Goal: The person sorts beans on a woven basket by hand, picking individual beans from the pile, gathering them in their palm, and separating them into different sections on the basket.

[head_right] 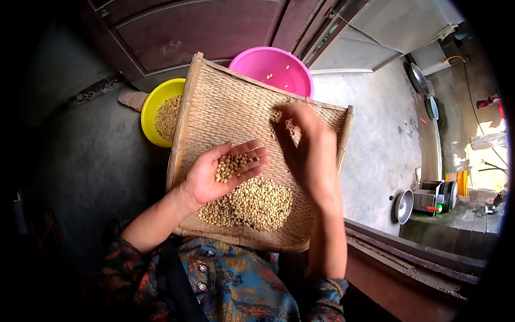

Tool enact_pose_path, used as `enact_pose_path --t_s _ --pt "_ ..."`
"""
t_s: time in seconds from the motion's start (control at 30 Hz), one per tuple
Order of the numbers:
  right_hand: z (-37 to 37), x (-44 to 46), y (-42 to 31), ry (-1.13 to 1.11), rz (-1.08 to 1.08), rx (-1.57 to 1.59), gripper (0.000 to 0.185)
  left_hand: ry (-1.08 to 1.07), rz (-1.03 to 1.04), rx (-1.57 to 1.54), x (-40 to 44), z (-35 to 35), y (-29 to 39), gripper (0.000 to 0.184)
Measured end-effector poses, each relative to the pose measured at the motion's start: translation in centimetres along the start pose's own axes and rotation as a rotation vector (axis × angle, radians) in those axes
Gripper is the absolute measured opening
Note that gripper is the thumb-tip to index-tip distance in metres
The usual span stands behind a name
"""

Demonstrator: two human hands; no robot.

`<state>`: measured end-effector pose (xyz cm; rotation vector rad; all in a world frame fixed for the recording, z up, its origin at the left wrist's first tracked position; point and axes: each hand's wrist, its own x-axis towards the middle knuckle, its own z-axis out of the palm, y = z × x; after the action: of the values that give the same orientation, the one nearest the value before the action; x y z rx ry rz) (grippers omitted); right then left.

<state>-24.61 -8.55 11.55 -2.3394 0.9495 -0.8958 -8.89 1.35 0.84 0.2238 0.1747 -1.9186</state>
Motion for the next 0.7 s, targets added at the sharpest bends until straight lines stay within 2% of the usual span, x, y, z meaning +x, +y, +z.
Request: enact_pose_path --t_s 0.03,0.1,0.3,0.47,0.7 --pt "0.8 -2.4 0.5 -0.055 0.126 0.173 0.018 0.003 0.010 0.029 -0.1 0.1 0.0 0.050" --pt "1.7 -5.4 -0.4 -0.090 0.208 0.130 0.014 0.012 0.009 0.093 -0.1 0.5 -0.1 0.052" --pt "4.9 -9.6 0.0 0.008 0.262 0.245 0.023 -0.061 -0.064 0.103 0.4 -0.3 -0.6 0.056" --pt "5.9 -9.8 1.1 0.021 0.131 0.114 0.036 -0.022 -0.077 0.196 0.2 -0.3 -0.9 0.057" --pt "5.8 -9.4 0.7 -0.054 0.140 -0.019 0.034 0.023 -0.058 0.297 0.4 -0.9 -1.4 0.055"
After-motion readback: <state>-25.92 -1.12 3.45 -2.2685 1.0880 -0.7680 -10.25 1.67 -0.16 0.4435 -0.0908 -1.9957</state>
